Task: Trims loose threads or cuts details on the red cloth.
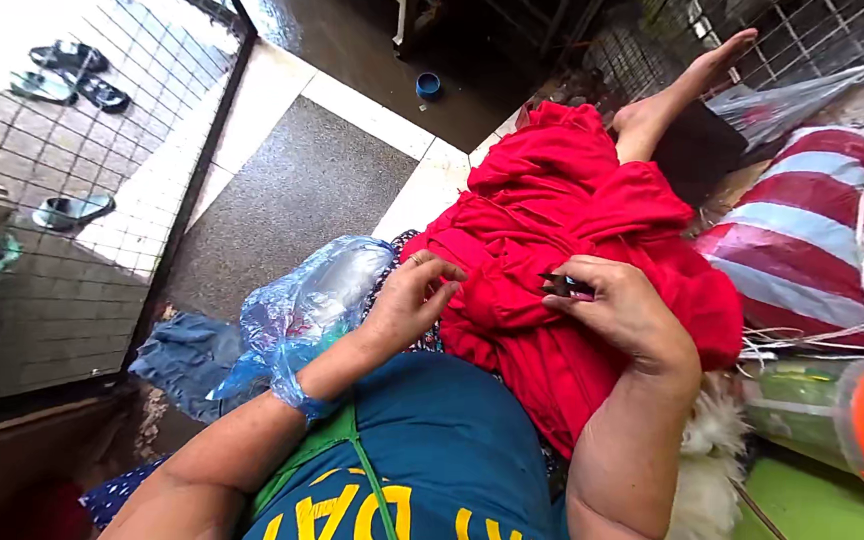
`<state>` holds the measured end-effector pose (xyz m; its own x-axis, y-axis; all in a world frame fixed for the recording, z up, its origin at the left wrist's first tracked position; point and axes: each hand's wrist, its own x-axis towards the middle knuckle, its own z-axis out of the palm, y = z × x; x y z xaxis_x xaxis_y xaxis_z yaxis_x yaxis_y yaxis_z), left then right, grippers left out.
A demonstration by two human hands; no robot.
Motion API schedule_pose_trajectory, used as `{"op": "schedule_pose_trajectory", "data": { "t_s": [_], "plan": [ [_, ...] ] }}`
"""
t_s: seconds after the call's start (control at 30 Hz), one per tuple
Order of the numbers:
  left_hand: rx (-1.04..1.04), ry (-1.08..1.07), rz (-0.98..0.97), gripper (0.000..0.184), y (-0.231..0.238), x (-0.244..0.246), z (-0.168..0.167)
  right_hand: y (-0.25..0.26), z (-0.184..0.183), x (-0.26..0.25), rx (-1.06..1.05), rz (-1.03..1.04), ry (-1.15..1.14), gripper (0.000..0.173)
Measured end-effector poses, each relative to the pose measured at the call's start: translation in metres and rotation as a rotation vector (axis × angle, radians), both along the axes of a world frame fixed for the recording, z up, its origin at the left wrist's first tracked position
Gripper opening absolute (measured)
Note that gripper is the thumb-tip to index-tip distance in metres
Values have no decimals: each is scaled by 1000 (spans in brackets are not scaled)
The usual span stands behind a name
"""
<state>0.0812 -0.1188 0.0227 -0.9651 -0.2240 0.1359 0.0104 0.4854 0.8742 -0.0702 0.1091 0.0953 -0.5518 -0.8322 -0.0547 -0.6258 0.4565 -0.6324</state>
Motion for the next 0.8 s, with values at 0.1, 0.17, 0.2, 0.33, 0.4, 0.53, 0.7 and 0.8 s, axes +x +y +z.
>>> {"op": "schedule_pose_trajectory", "data": {
  "t_s": [0.1, 0.17, 0.2, 0.33, 0.4, 0.53, 0.7, 0.8],
  "plan": [
    [-71, -115, 41, 21, -40, 0, 6, 4, -16, -8, -56, 26, 45, 10],
    [-76, -348, 85, 26, -84, 5, 11, 4, -16, -7, -58, 7, 21, 12],
    [-70, -475, 86, 27, -102, 9, 10, 2, -10, -5, -42, -25, -20, 13],
    [-34, -776, 50, 31, -127, 19, -23, 0, -15, -6, -30, -77, 35, 14],
    [17, -855, 68, 34, -123, 22, -59, 1, -19, -8, -48, -64, 51, 15],
    [200, -951, 238, 48, -109, 23, -136, 1, -17, -9, -43, -74, 41, 15],
    [288, -843, 354, 48, -96, 20, -160, 0, -18, -7, -45, -80, 47, 13],
    [338, -827, 431, 35, -99, 18, -173, -2, -18, -5, -47, -88, 47, 10]
  ]
}}
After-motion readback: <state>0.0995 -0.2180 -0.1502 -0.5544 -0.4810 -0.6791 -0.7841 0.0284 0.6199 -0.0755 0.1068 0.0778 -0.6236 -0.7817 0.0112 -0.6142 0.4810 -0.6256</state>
